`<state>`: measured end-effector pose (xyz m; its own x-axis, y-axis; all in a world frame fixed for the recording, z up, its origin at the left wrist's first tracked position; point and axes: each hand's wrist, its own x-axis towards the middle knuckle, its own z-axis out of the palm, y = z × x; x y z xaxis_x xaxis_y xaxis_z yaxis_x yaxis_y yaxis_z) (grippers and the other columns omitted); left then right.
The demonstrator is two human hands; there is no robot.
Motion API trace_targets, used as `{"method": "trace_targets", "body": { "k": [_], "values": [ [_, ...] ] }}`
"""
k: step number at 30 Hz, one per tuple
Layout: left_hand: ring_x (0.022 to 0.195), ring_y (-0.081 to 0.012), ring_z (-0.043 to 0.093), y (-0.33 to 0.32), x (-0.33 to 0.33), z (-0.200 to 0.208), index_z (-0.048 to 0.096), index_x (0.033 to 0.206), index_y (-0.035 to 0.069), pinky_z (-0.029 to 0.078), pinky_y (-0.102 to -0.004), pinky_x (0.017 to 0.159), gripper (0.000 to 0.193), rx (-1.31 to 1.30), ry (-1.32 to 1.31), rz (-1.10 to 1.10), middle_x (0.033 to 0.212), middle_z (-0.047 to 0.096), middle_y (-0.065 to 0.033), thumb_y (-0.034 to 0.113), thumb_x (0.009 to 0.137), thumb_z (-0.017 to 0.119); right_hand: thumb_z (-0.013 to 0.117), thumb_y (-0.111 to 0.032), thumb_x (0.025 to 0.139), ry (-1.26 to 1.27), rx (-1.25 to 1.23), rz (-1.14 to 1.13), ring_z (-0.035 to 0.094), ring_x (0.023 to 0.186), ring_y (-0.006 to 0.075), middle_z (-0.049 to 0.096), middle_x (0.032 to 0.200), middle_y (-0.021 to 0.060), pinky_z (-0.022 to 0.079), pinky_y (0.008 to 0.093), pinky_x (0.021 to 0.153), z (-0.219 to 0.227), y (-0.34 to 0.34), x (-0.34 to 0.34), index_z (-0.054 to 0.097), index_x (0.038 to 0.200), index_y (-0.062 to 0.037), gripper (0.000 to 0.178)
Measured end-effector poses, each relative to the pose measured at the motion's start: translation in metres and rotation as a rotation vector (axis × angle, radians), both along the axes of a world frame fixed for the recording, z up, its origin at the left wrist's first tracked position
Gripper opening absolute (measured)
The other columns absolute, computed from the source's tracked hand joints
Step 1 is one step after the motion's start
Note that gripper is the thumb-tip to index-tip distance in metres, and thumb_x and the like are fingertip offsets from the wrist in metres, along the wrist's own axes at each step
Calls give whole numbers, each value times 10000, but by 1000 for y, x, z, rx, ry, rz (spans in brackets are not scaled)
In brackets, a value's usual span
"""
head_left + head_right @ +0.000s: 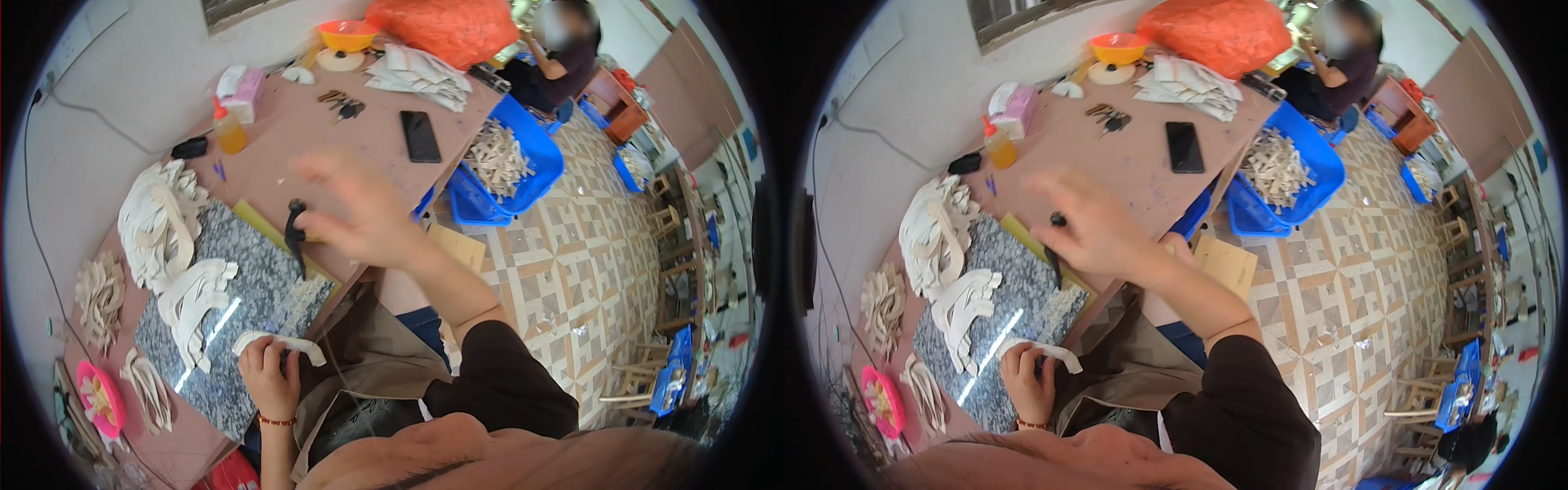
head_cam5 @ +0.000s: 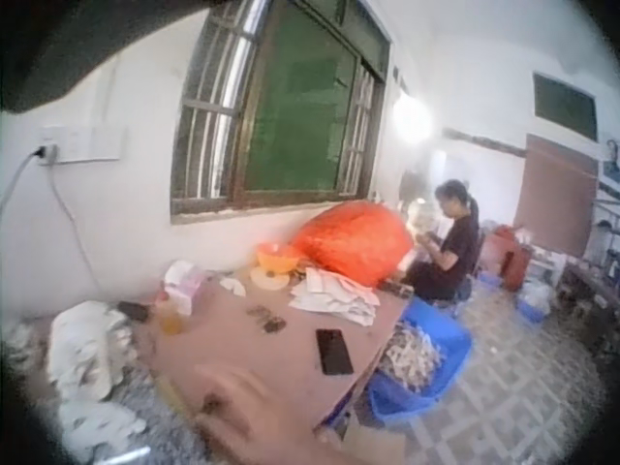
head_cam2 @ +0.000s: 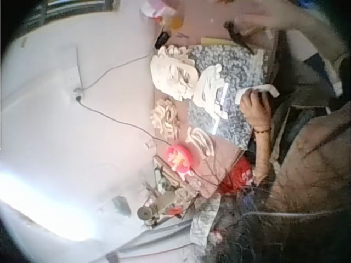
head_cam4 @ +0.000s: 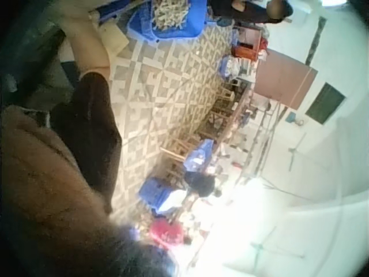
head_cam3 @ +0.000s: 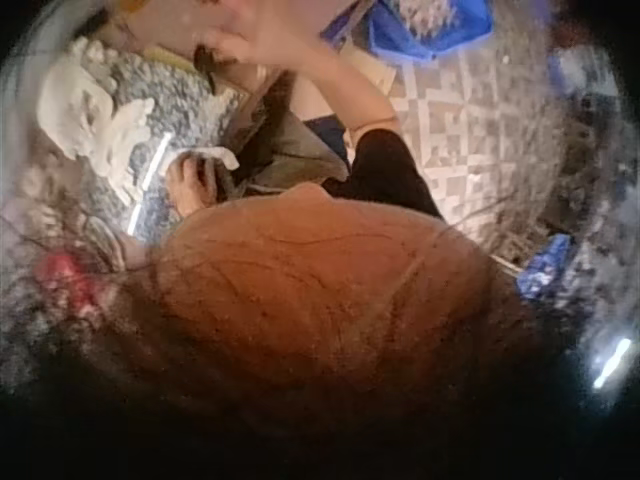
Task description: Assembling and gluing shoe components on a workstation.
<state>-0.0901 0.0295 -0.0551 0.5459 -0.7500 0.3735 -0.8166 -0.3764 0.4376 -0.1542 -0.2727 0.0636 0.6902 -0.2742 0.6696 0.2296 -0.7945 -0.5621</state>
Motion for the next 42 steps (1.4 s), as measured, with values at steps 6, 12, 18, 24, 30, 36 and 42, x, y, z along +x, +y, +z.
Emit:
{"method": "trace_targets", "body": {
  "k": [6,12,18,24,30,36,42],
  "values": [
    [1085,-341,615,-33,-7,-1,671,1054,82,467,-469,929,322,-42,-33,-33,1144,652,-99,151,780,825,520,-528,1055,-653,-417,-29,616,1033,411,489,1398,301,545,461,890,115,-22,-98,371,1528,79,783],
    [1120,-333,611,-23,-19,-5,673,1090,92,464,-469,956,352,-6,-30,-4,1187,649,-92,157,782,830,519,-512,1060,-624,-408,-5,618,1051,400,500,1401,284,547,457,900,106,-19,-91,386,1522,62,749],
    [1134,-362,604,-17,-17,0,664,1105,75,458,-477,970,393,5,-52,-5,1199,647,-117,109,755,838,518,-494,1066,-644,-437,-71,620,1072,386,513,1404,264,549,452,913,106,-24,-111,405,1515,42,708],
    [1137,-358,602,-18,-16,-5,659,1114,77,452,-478,975,401,19,-58,-23,1198,647,-110,120,758,838,517,-476,1072,-682,-453,-104,623,1094,372,525,1408,243,551,447,926,108,-47,-144,423,1508,22,668],
    [1137,-360,599,-14,-11,-7,659,1116,76,451,-478,977,404,19,-79,-11,1201,647,-114,112,756,839,516,-458,1078,-703,-504,-158,625,1115,358,538,1411,223,553,441,939,103,-42,-151,442,1501,1,629],
    [1129,-353,601,-9,-16,-7,657,1130,80,452,-475,972,415,46,-87,26,1210,644,-109,109,757,837,515,-440,1084,-754,-491,-133,627,1136,345,551,1414,203,555,436,952,100,-41,-145,460,1494,-19,590],
    [1148,-321,607,-24,-18,2,671,1112,99,458,-474,982,375,47,-84,2,1210,644,-85,159,776,825,514,-421,1090,-797,-500,-107,630,1157,331,564,1417,183,557,431,965,98,-64,-168,479,1487,-39,552]
  ]
}}
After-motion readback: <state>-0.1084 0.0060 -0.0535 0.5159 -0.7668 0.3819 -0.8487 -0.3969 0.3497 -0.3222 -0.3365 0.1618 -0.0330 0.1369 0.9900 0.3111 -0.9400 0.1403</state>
